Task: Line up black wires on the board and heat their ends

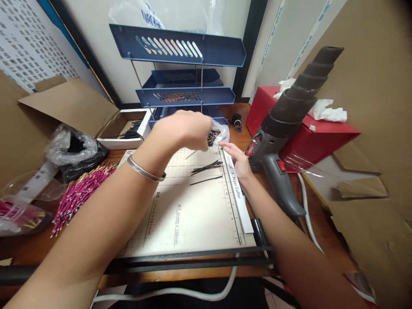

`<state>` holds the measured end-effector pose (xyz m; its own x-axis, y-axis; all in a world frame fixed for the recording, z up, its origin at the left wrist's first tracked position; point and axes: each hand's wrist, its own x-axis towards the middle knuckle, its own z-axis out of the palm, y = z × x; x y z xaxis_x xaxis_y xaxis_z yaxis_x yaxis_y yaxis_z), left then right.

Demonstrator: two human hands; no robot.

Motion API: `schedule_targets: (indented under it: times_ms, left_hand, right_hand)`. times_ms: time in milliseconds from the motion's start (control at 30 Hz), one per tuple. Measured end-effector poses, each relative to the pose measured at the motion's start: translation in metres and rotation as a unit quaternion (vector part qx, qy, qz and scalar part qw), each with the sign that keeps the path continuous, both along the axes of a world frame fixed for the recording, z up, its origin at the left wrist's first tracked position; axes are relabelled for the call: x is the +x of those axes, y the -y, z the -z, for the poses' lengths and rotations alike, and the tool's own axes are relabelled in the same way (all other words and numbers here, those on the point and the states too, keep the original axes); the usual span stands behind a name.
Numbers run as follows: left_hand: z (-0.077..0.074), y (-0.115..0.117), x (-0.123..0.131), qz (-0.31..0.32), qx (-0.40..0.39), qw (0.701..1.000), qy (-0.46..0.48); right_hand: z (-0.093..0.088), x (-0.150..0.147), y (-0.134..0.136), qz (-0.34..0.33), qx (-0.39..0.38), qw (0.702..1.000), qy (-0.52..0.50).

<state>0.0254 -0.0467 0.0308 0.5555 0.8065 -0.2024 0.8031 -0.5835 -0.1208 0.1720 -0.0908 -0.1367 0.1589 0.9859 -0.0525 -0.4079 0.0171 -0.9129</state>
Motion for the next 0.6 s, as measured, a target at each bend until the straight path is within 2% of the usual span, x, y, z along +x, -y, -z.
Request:
schedule_targets:
  times_ms: [67,133,200,333,467,600]
  left_hand:
    - [-0.007,-0.017,-0.011,-0.029,0.037,0.999,-0.025]
    - [-0.005,-0.031,-0.021,-0.072,0.054,0.996,-0.028]
    - [0.003,-0.040,-0.027,-0.083,0.065,0.994,-0.012]
    - [0.027,-0.049,-0.029,-0.095,0.039,0.994,0.048]
    - [0.046,-0.054,-0.025,-0.063,0.044,0.992,0.102]
    - [0.065,-0.060,-0.020,-0.030,0.017,0.992,0.125]
  right_hand:
    - [0.001,0.000,0.000,0.000,0.004,1.000,-0.003]
    - [0.002,0.000,-0.001,-0.002,0.004,1.000,-0.013]
    - [0.002,0.000,-0.002,-0.005,0.003,1.000,-0.019]
    - [0.003,0.000,-0.002,-0.009,0.005,1.000,-0.005]
    - [0.005,0.001,-0.003,0.001,0.025,0.999,0.023]
    - [0.005,0.001,-0.003,0.006,0.030,0.999,0.034]
